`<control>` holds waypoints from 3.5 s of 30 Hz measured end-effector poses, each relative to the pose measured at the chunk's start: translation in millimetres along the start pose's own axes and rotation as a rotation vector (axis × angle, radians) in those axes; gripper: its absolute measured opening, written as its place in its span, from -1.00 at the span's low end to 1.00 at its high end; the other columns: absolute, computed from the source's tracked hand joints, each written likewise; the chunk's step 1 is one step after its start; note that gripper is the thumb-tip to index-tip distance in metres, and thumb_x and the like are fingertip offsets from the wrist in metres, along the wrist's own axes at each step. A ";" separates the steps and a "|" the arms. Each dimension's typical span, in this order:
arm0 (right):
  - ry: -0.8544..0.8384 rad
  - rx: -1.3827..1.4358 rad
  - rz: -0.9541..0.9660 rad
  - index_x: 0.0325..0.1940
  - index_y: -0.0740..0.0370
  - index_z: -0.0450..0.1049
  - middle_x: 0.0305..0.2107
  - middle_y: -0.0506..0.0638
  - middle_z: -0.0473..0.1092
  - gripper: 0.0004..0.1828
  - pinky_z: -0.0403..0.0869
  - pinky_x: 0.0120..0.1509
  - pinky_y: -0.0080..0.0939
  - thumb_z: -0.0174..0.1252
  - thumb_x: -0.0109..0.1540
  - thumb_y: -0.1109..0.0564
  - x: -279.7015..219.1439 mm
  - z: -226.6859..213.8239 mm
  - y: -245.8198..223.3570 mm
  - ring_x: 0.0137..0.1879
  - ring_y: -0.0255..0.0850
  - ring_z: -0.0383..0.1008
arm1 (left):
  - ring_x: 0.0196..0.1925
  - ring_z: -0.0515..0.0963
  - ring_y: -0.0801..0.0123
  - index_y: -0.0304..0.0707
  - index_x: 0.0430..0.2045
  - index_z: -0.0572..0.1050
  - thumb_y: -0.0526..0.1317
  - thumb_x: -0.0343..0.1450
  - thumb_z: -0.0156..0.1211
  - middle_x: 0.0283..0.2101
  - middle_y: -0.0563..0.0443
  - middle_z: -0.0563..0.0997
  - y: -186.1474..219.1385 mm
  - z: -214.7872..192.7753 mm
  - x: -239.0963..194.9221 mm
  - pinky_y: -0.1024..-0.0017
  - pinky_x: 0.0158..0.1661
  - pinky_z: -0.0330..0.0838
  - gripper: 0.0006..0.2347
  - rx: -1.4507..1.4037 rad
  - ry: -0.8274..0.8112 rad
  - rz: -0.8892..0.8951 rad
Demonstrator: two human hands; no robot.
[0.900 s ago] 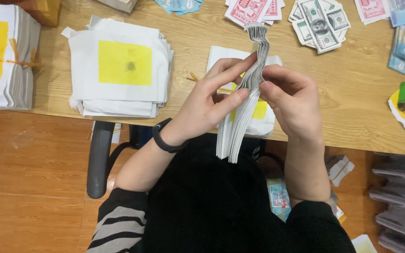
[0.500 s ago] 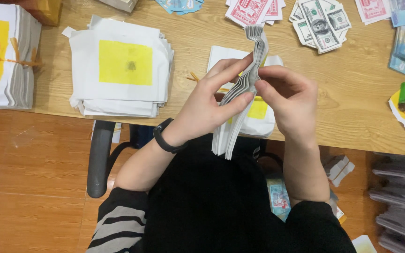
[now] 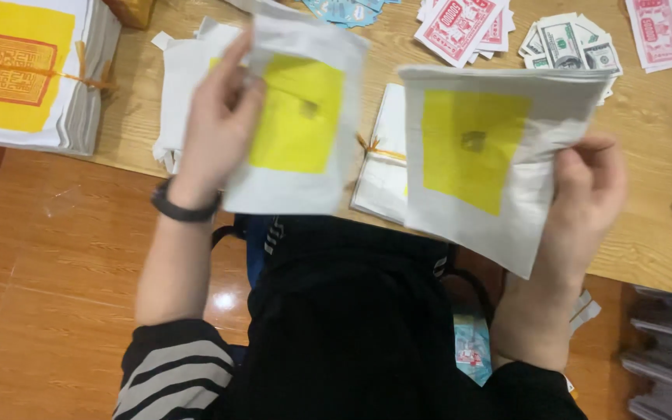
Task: Bundling stacks of ritual paper using rubber bands and ties
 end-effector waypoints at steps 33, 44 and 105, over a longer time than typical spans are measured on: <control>-1.120 0.502 0.414 0.06 0.28 0.31 -0.44 0.00 0.46 -0.62 0.56 -0.36 -0.33 0.09 0.22 0.07 13.0 140.9 90.6 -0.40 -0.34 0.52 | -0.62 0.56 0.58 -0.37 -0.33 0.56 -0.14 0.35 0.28 -0.56 0.08 0.57 -16.9 -16.4 -9.2 0.63 -0.61 0.47 -0.77 -0.441 -0.185 -0.495; -0.675 0.186 0.597 0.08 0.23 0.16 -0.45 0.14 0.46 -0.52 0.55 -0.38 -0.23 0.16 0.13 0.27 8.0 236.9 74.1 -0.45 -0.18 0.47 | -0.39 0.32 0.72 -0.07 -0.58 0.49 -0.09 0.46 0.22 -0.50 0.39 0.42 -80.1 -100.8 20.5 0.55 -0.33 0.17 -0.80 0.181 0.106 -0.503; -0.617 -0.797 -0.376 -0.26 0.01 0.47 -0.39 -0.17 0.39 -0.89 0.42 -0.09 -0.22 0.29 0.21 0.10 -26.2 -10.3 116.4 -0.18 -0.16 0.47 | -0.30 0.66 0.10 -0.42 0.29 -0.02 0.18 0.44 -0.19 0.15 -0.34 0.40 -30.8 155.8 -50.9 0.20 -0.39 0.64 -0.32 -1.011 -0.579 -0.848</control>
Point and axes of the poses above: each hand's wrist, its own x-axis towards the middle knuckle, its own z-axis out of the palm, y = z × x, the point moved 2 cm from there along x, towards the middle knuckle
